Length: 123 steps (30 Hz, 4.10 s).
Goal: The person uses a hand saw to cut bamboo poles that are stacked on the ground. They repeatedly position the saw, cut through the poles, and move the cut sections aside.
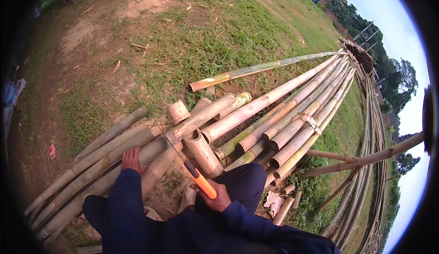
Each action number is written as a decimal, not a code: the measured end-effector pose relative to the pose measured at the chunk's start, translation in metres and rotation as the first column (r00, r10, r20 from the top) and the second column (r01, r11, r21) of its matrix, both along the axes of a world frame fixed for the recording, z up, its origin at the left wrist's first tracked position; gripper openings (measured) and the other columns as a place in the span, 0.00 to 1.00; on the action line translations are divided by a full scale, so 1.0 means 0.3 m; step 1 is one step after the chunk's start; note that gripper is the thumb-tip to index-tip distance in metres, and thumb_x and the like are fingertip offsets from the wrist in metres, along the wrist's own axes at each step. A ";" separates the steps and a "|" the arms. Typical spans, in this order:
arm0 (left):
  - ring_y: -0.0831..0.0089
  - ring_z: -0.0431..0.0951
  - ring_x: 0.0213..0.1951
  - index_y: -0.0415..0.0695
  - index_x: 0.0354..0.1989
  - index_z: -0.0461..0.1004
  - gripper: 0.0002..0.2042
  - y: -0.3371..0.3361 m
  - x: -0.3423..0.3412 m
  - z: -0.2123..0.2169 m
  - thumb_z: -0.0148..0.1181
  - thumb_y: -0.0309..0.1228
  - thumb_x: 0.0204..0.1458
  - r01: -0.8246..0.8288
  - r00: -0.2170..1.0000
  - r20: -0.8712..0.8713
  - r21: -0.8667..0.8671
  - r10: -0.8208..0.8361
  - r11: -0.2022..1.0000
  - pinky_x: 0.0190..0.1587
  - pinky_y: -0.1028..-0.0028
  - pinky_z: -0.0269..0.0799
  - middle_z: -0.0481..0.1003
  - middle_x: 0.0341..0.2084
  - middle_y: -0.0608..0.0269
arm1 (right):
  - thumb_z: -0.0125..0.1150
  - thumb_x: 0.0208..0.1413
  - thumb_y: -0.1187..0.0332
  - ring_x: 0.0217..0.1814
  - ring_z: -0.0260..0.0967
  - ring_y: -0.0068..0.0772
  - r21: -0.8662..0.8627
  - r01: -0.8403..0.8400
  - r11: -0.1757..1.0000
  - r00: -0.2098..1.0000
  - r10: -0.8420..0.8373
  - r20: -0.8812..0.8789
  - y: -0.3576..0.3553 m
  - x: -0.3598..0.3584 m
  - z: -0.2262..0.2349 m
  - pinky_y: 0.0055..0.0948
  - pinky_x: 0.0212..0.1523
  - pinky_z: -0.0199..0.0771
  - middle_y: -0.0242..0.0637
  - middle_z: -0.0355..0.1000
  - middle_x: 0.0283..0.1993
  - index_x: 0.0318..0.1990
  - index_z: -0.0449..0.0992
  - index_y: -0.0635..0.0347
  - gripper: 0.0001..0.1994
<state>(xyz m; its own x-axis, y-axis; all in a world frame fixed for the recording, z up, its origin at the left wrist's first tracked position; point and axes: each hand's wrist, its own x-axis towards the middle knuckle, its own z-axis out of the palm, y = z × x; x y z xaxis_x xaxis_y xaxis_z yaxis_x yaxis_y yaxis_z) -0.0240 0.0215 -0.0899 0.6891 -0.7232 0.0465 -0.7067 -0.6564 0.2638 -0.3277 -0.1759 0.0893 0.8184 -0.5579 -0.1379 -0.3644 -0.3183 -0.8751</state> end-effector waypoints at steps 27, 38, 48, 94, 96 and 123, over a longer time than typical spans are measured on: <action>0.53 0.76 0.54 0.45 0.55 0.75 0.25 0.104 -0.049 0.049 0.47 0.54 0.67 -0.403 0.911 -0.085 0.031 0.404 0.915 0.61 0.54 0.66 0.79 0.47 0.51 | 0.66 0.63 0.75 0.43 0.75 0.19 0.021 -0.059 0.998 0.991 0.056 0.124 0.023 0.003 -0.052 0.19 0.44 0.75 0.36 0.79 0.43 0.55 0.77 0.70 0.14; 0.52 0.79 0.51 0.43 0.49 0.81 0.26 0.070 -0.060 0.089 0.49 0.54 0.66 -0.478 0.877 -0.051 0.012 0.478 0.878 0.61 0.56 0.68 0.82 0.46 0.49 | 0.66 0.61 0.76 0.41 0.78 0.25 0.024 0.144 0.989 0.990 -0.144 0.001 0.066 -0.154 0.090 0.27 0.46 0.77 0.41 0.82 0.40 0.49 0.79 0.70 0.11; 0.52 0.81 0.51 0.45 0.49 0.83 0.29 0.064 -0.051 0.127 0.45 0.57 0.66 -0.459 0.874 -0.105 0.138 0.474 0.878 0.61 0.56 0.69 0.82 0.45 0.47 | 0.67 0.61 0.76 0.38 0.80 0.29 0.027 0.071 0.997 0.997 -0.072 0.041 0.054 -0.107 0.012 0.27 0.42 0.77 0.42 0.81 0.38 0.48 0.79 0.69 0.10; 0.48 0.82 0.49 0.46 0.51 0.83 0.28 0.056 -0.024 0.105 0.44 0.55 0.66 -0.455 0.869 -0.112 0.201 0.482 0.867 0.59 0.54 0.71 0.83 0.43 0.44 | 0.67 0.61 0.73 0.24 0.63 0.26 0.018 -0.013 1.000 0.997 0.012 0.081 0.007 0.173 -0.094 0.32 0.28 0.68 0.39 0.70 0.24 0.38 0.75 0.68 0.07; 0.47 0.82 0.49 0.47 0.51 0.83 0.28 0.097 -0.025 0.072 0.45 0.56 0.66 -0.431 0.888 -0.095 0.168 0.450 0.886 0.59 0.54 0.71 0.83 0.43 0.45 | 0.67 0.61 0.75 0.26 0.69 0.28 0.014 -0.011 1.000 0.997 0.010 0.074 0.046 0.106 -0.043 0.31 0.32 0.71 0.41 0.74 0.27 0.42 0.77 0.67 0.06; 0.44 0.82 0.47 0.48 0.53 0.82 0.29 0.073 0.002 0.117 0.42 0.57 0.66 -0.472 0.838 -0.171 0.251 0.519 0.845 0.57 0.53 0.73 0.83 0.43 0.44 | 0.64 0.63 0.77 0.39 0.70 0.21 0.166 -0.006 0.986 0.998 0.016 -0.058 0.033 0.068 -0.047 0.24 0.45 0.72 0.35 0.77 0.39 0.51 0.77 0.70 0.11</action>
<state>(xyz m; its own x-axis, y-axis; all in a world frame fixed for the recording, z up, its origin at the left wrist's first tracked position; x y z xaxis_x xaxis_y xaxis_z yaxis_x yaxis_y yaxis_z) -0.0233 0.0433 -0.0546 0.9313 -0.2597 -0.2554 -0.2096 -0.9555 0.2074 -0.3074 -0.1659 0.0753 0.8121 -0.5142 -0.2760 -0.4141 -0.1746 -0.8933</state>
